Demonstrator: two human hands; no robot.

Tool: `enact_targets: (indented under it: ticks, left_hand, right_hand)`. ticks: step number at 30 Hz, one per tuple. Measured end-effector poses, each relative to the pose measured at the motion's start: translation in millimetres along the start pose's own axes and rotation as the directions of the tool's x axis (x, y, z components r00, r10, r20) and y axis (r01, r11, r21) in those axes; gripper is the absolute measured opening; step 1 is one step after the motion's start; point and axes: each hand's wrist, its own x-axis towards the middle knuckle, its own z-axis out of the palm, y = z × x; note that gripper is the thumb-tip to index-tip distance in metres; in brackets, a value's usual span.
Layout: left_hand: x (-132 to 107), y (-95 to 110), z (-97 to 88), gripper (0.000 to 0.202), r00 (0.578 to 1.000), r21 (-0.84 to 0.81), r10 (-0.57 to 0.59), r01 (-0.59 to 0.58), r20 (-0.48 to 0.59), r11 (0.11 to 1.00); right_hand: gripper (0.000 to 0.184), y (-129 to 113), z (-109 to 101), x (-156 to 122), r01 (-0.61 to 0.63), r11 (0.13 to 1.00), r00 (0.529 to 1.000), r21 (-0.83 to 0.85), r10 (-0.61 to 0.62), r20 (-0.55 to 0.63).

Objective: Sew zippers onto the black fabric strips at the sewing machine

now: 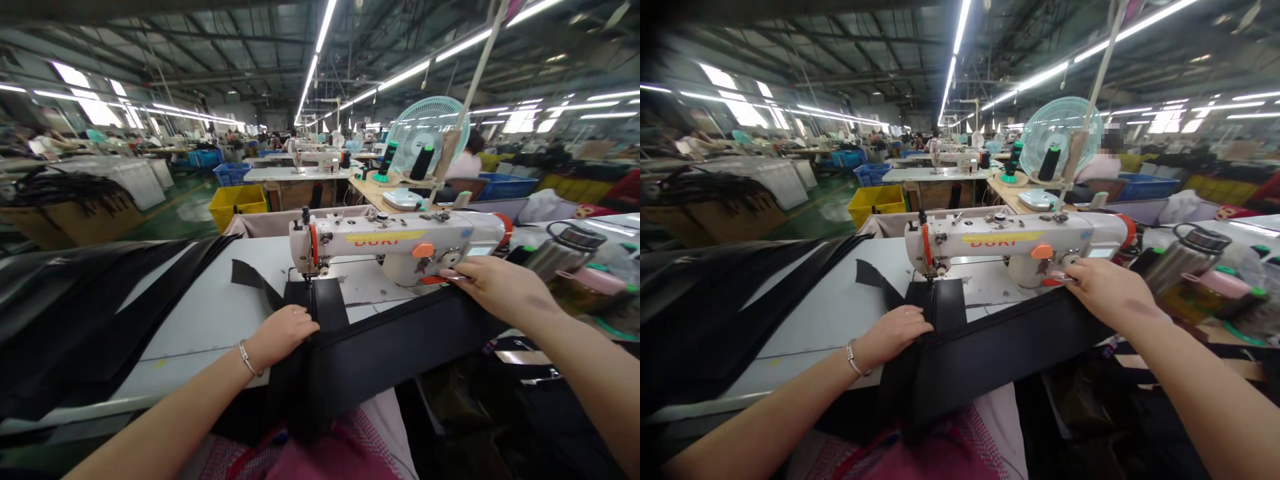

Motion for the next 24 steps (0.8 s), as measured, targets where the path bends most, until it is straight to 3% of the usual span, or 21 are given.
enact_targets:
  ticks: [2,4,6,8,9,14,20,24]
  left_hand:
    - [4.3,10.3,-12.1,0.017,1.0,0.019,0.001,-0.002,0.013,1.0]
    - [12.2,23.3,-28.6,0.01,0.999,0.063,0.04,-0.041,0.014,0.997]
    - [18.5,32.5,-46.0,0.014,0.997,0.12,0.073,-0.072,-0.004,0.99]
    - [17.6,34.6,-61.5,0.022,0.998,0.163,0.055,-0.05,-0.024,0.985]
    - [14.1,33.2,-67.9,0.025,0.999,0.177,0.03,-0.025,-0.025,0.984]
    - [-14.1,22.4,-83.7,0.026,0.996,0.251,-0.087,0.091,-0.026,0.964]
    - [-22.9,30.2,-83.3,0.023,0.987,0.255,-0.161,0.158,-0.01,0.954]
    - [-31.3,32.1,-87.0,0.023,0.985,0.259,-0.17,0.167,-0.012,0.951]
  right_hand:
    - [0.038,-25.8,20.2,-10.0,0.021,0.995,0.999,0.096,-0.024,0.031]
    - [0.037,-70.5,42.3,-19.3,0.045,0.965,0.996,0.26,-0.064,0.063]
    - [0.034,-118.2,62.5,-29.0,-0.075,0.755,0.981,0.652,-0.062,0.186]
    - [0.033,-151.6,79.2,-41.1,-0.227,0.587,0.943,0.777,-0.066,0.326]
    - [0.034,-160.0,86.2,-48.5,-0.297,0.55,0.923,0.78,-0.043,0.382]
    - [0.043,-150.8,102.7,-83.0,-0.491,0.522,0.85,0.698,0.112,0.515]
    - [0.03,-165.1,86.5,-94.9,-0.515,0.415,0.827,0.75,0.01,0.563]
    - [0.03,-163.7,88.5,-103.9,-0.549,0.435,0.799,0.714,0.021,0.601]
